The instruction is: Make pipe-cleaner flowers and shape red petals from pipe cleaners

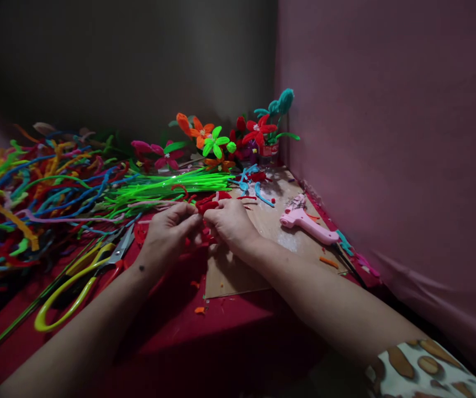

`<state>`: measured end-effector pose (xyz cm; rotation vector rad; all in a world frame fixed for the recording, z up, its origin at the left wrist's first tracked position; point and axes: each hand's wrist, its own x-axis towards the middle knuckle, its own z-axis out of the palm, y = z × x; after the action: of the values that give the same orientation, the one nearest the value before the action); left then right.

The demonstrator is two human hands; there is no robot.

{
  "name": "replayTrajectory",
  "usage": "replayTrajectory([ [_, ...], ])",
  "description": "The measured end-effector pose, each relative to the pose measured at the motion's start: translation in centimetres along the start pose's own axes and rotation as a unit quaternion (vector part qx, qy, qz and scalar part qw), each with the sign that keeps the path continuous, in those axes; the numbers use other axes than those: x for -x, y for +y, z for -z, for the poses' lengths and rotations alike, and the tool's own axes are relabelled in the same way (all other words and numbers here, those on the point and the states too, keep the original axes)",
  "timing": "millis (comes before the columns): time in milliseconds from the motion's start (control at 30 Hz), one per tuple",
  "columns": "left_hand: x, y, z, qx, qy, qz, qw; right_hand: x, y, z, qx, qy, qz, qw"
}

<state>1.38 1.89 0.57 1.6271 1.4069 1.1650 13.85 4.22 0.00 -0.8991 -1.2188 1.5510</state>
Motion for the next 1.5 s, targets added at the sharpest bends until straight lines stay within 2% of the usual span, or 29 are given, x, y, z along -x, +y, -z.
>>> replayTrajectory([
  [167, -0.4, 0.3, 0.6, 0.052, -0.032, 0.046, 0.997, -0.1, -0.2, 0.2, -0.037, -0.012, -0.002, 0.999],
  [233, -0.4, 0.4, 0.7, 0.052, -0.036, 0.050, 0.997, -0.3, -0.4, 0.4, -0.042, 0.004, 0.029, 0.999],
  [367, -0.3, 0.8, 0.7, 0.064, -0.046, 0.061, 0.995, -0.4, -0.5, 0.7, 0.018, 0.036, 0.089, 0.995],
  [600, -0.2, 0.7, 0.9, 0.071, -0.029, 0.037, 0.996, -0.2, -0.3, 0.5, 0.058, 0.033, 0.094, 0.993],
  [767, -0.4, 0.8, 1.0, 0.112, -0.036, 0.028, 0.993, -0.1, -0.6, 0.5, 0.017, 0.021, 0.086, 0.996],
  [933, -0.3, 1.3, 1.0, 0.079, -0.035, 0.036, 0.996, 0.0, -0.6, 0.6, -0.019, 0.022, 0.091, 0.995],
  [1100, -0.3, 1.3, 0.9, 0.089, -0.021, 0.043, 0.995, -0.2, -0.6, 0.6, -0.055, 0.017, 0.097, 0.994],
  [1367, -0.4, 1.2, 1.0, 0.057, -0.021, 0.043, 0.997, -0.4, -0.5, 0.9, 0.011, -0.017, 0.099, 0.995],
  [1500, -0.2, 1.3, 0.7, 0.047, -0.022, 0.045, 0.998, -0.1, -0.2, 0.5, 0.010, -0.010, 0.071, 0.997],
])
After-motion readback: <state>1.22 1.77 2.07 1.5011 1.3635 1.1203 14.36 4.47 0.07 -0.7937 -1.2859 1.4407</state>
